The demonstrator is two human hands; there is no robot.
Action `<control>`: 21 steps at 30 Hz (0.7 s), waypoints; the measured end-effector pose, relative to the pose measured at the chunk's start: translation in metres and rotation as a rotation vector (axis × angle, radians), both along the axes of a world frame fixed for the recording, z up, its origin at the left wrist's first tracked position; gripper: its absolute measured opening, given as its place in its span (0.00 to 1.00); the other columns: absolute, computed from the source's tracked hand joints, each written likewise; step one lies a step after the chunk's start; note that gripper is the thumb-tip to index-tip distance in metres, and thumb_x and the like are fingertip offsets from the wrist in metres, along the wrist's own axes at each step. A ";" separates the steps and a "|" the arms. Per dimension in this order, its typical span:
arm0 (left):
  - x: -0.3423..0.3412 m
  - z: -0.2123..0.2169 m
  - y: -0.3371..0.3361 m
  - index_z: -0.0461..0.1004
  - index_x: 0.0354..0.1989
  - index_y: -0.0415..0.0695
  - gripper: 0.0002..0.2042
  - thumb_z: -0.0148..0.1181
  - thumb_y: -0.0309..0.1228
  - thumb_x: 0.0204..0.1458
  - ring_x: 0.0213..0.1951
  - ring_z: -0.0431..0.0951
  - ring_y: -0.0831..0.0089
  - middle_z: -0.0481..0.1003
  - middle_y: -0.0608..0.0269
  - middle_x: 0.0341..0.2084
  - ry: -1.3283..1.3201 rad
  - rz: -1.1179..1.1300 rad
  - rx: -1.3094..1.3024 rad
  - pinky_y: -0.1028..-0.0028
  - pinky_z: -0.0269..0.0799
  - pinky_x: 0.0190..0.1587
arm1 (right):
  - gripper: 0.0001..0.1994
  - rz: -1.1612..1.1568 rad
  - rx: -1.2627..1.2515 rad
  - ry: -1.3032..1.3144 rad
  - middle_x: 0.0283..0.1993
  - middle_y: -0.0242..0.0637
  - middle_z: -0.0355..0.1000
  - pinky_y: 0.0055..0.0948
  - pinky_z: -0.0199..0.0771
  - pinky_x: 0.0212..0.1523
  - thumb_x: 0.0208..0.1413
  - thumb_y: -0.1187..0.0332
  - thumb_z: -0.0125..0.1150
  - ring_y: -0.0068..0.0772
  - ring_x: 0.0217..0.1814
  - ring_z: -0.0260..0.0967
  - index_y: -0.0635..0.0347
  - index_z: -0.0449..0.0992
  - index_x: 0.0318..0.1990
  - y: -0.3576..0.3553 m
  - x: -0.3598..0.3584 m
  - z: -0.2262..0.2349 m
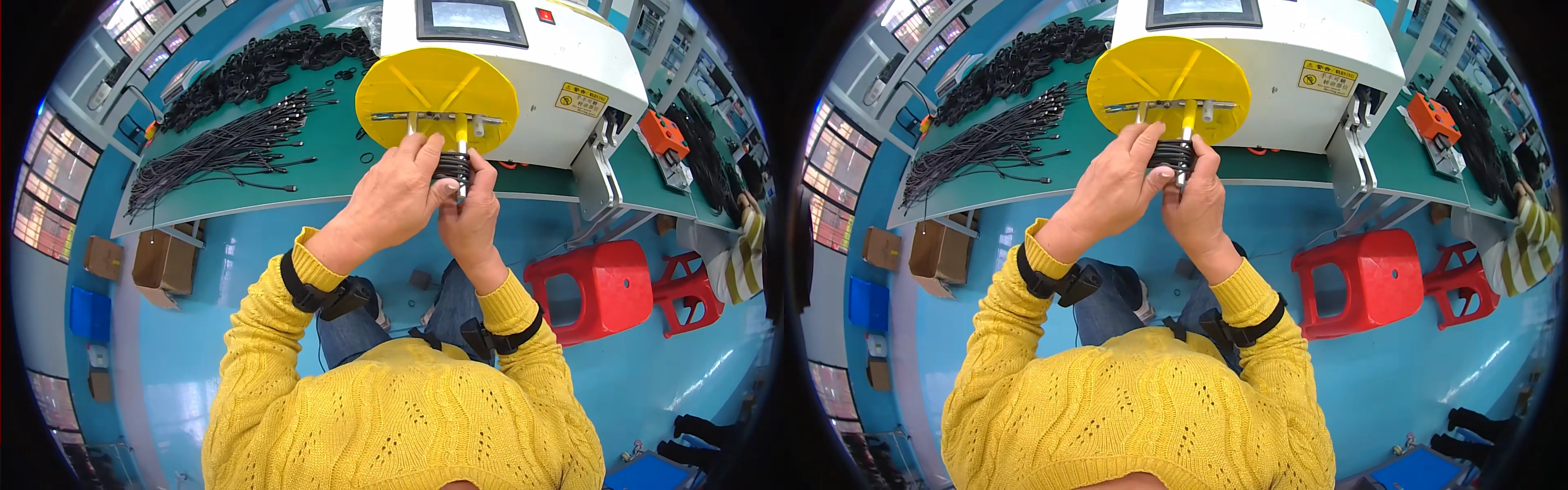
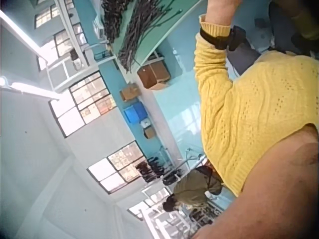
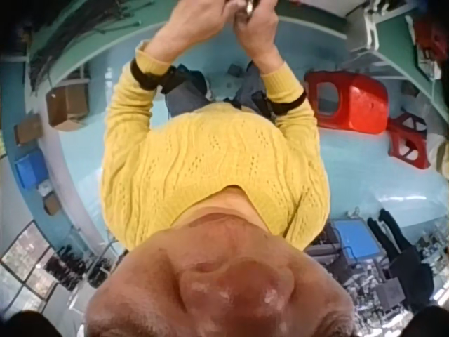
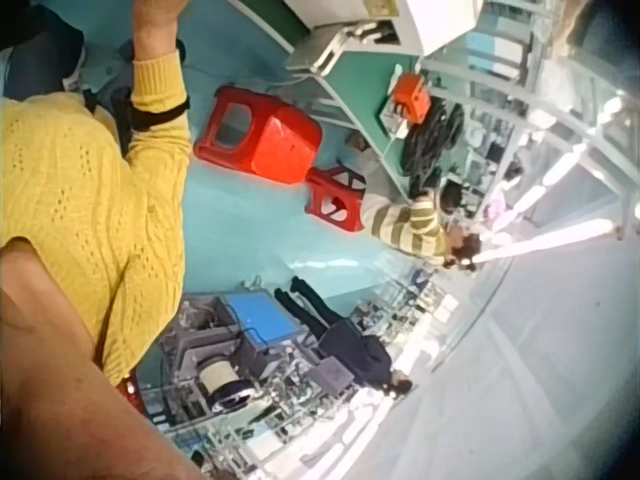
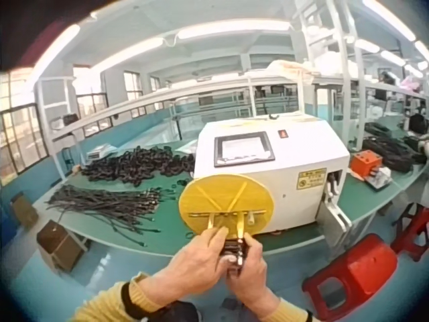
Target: Coiling and securing black electrical cables using an automated winding machine.
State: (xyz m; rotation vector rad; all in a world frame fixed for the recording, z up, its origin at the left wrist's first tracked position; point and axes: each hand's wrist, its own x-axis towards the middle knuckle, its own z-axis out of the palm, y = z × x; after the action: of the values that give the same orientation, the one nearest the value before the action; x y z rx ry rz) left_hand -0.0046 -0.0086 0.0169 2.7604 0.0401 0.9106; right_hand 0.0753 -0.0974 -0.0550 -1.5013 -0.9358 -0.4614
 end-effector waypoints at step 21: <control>-0.004 0.001 0.009 0.61 0.51 0.35 0.18 0.46 0.31 0.54 0.40 0.72 0.47 0.68 0.39 0.43 0.124 -0.024 -0.056 0.61 0.70 0.40 | 0.13 0.133 -0.093 0.150 0.27 0.44 0.72 0.28 0.69 0.25 0.53 0.73 0.54 0.36 0.25 0.72 0.67 0.58 0.41 -0.008 0.008 0.011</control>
State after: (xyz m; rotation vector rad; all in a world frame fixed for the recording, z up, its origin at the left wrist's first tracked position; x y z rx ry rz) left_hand -0.0090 0.0006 0.0177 2.7551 0.0530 0.7204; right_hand 0.0829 -0.1055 -0.0438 -1.5243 -0.9421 -0.2090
